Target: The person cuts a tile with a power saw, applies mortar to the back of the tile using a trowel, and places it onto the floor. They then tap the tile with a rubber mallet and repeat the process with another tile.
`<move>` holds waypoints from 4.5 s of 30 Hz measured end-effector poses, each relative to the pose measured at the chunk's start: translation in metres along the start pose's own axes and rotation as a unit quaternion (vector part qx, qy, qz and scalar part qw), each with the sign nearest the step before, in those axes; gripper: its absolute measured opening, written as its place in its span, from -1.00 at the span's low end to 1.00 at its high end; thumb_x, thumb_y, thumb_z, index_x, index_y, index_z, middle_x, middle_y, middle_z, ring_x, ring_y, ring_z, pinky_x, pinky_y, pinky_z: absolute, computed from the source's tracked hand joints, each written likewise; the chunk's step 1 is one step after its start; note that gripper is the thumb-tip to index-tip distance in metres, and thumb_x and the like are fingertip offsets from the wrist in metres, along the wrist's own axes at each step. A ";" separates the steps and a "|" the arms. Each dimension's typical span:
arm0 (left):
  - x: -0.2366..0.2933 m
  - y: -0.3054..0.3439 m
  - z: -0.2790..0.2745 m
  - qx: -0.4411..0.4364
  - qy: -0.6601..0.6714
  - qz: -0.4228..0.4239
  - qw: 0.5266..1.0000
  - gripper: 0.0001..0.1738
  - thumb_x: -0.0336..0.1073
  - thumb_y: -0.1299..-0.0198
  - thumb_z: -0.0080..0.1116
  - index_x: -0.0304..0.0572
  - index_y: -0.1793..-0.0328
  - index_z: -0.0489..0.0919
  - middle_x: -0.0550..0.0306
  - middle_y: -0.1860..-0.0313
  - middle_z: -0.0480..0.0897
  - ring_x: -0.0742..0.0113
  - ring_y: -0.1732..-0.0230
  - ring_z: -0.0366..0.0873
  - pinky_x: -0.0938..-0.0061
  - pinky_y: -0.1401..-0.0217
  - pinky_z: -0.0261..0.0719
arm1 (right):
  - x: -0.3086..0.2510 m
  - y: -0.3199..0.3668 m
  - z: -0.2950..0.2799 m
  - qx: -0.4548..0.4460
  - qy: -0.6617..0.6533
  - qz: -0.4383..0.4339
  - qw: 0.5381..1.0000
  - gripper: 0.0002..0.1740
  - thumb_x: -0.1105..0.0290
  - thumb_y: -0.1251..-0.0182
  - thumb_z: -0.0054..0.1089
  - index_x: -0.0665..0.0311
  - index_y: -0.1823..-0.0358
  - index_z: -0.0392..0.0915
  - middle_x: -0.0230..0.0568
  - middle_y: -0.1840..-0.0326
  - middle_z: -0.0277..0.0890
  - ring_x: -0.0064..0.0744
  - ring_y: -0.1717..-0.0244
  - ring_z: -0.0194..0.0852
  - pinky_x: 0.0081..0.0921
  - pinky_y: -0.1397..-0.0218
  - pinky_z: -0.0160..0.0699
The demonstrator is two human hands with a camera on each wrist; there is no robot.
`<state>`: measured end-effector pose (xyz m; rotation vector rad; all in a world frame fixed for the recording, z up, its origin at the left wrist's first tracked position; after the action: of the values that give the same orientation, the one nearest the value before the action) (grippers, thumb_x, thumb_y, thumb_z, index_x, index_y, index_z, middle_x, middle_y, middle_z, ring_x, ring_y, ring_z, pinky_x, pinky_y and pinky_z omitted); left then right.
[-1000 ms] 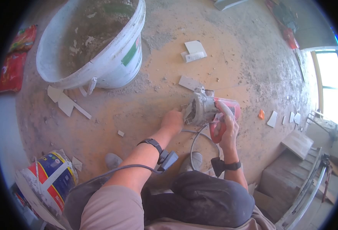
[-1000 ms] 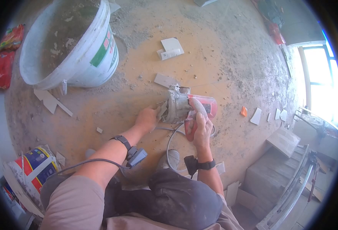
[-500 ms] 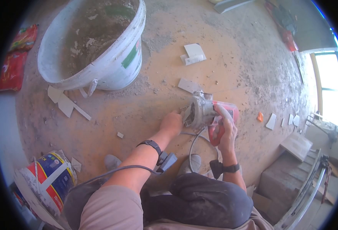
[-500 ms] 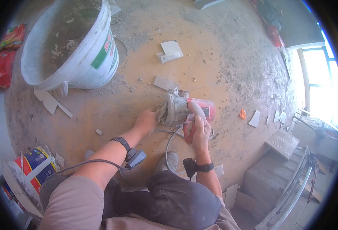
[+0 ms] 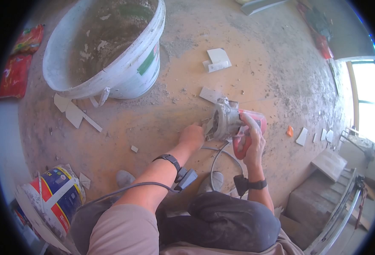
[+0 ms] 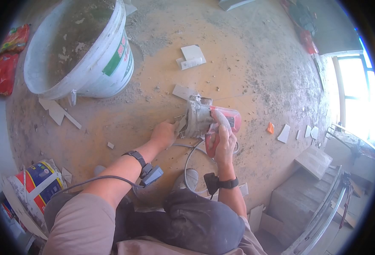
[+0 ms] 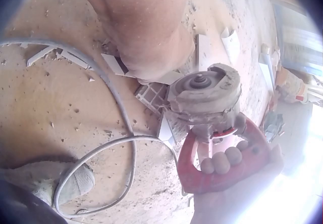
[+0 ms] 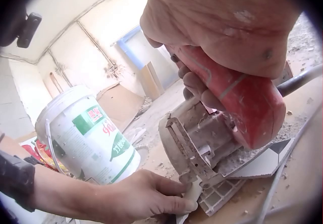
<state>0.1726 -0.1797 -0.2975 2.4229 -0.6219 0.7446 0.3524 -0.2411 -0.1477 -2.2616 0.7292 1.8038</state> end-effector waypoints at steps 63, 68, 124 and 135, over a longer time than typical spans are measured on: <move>0.005 0.000 -0.004 0.004 0.013 0.003 1.000 -0.69 -0.31 -0.26 0.14 -0.15 -0.10 0.67 -0.20 0.05 0.65 -0.20 0.03 0.66 0.03 -0.07 0.65 | 0.011 0.000 -0.009 0.006 0.030 0.038 0.999 -0.45 0.15 -0.61 -0.20 0.37 -0.30 0.60 -0.36 -0.11 0.62 -0.60 0.12 0.37 -0.60 -0.09 0.40; 0.003 -0.002 0.000 0.003 0.012 -0.009 1.000 -0.68 -0.31 -0.23 0.17 -0.15 -0.10 0.66 -0.18 0.03 0.65 -0.20 0.01 0.66 0.04 -0.09 0.65 | 0.014 0.005 -0.012 0.003 -0.023 0.082 0.996 -0.47 0.18 -0.60 -0.18 0.35 -0.31 0.60 -0.39 -0.11 0.63 -0.62 0.12 0.34 -0.59 -0.11 0.38; 0.006 0.000 -0.002 0.023 0.017 0.000 1.000 -0.69 -0.35 -0.16 0.21 -0.20 -0.05 0.67 -0.17 0.03 0.66 -0.22 0.05 0.66 0.03 -0.04 0.66 | 0.027 -0.006 -0.015 0.000 -0.066 0.083 0.994 -0.47 0.17 -0.61 -0.16 0.40 -0.29 0.60 -0.24 -0.22 0.63 -0.51 -0.09 0.47 -0.52 -0.24 0.41; 0.006 -0.001 -0.004 0.014 -0.004 0.002 1.000 -0.69 -0.33 -0.20 0.17 -0.20 -0.06 0.66 -0.18 0.01 0.66 -0.23 0.04 0.66 0.00 -0.05 0.65 | 0.023 -0.013 -0.011 0.001 -0.065 0.100 0.993 -0.46 0.17 -0.58 -0.14 0.40 -0.30 0.59 -0.23 -0.24 0.62 -0.47 -0.12 0.45 -0.50 -0.29 0.37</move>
<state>0.1762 -0.1787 -0.2914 2.4524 -0.6236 0.7504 0.3718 -0.2402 -0.1687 -2.1113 0.9607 2.0139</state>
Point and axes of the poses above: each hand's wrist, its own y-axis away from the middle knuckle, its own z-axis out of the palm, x = y × z, the point moved 2 cm from there along -y, towards the middle knuckle
